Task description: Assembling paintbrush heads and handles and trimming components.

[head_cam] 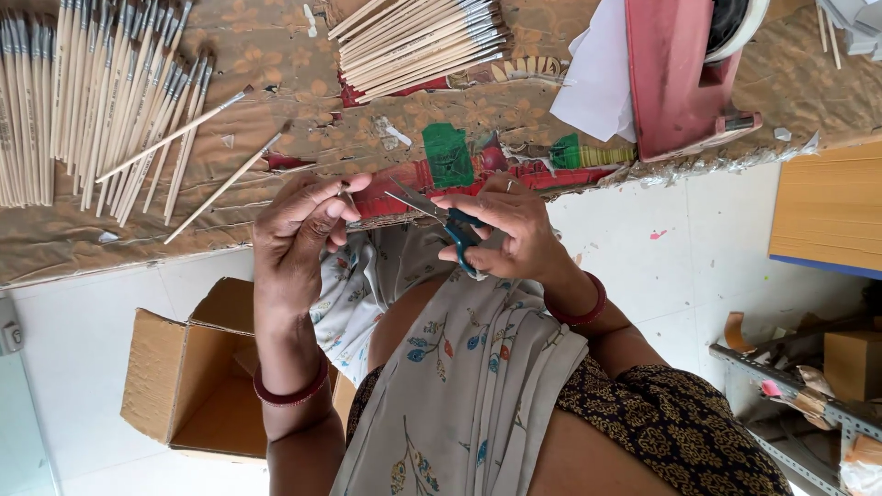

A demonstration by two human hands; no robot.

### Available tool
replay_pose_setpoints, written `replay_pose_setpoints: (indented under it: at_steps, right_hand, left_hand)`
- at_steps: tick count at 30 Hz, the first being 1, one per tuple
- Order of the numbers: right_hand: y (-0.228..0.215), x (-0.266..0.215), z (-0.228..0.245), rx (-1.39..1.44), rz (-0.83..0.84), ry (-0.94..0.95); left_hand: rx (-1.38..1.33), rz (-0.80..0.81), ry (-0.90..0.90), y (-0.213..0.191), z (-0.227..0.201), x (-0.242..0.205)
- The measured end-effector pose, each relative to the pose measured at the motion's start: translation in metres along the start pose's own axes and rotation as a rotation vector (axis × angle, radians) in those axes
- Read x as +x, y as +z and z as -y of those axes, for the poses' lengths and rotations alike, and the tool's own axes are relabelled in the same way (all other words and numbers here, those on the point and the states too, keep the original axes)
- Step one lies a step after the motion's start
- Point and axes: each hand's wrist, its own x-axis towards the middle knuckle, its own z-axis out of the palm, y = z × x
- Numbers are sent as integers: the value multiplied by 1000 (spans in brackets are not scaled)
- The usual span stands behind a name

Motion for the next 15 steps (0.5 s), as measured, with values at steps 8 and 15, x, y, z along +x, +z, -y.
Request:
replay_pose_setpoints:
  at_steps: [8,15]
  right_hand:
    - [1,0,1,-45,58,-6]
    - [3,0,1,-46,75,-36]
  left_hand:
    - [-172,27,0,9,-4,-3]
    - [-75,-36,-6,11,0,-5]
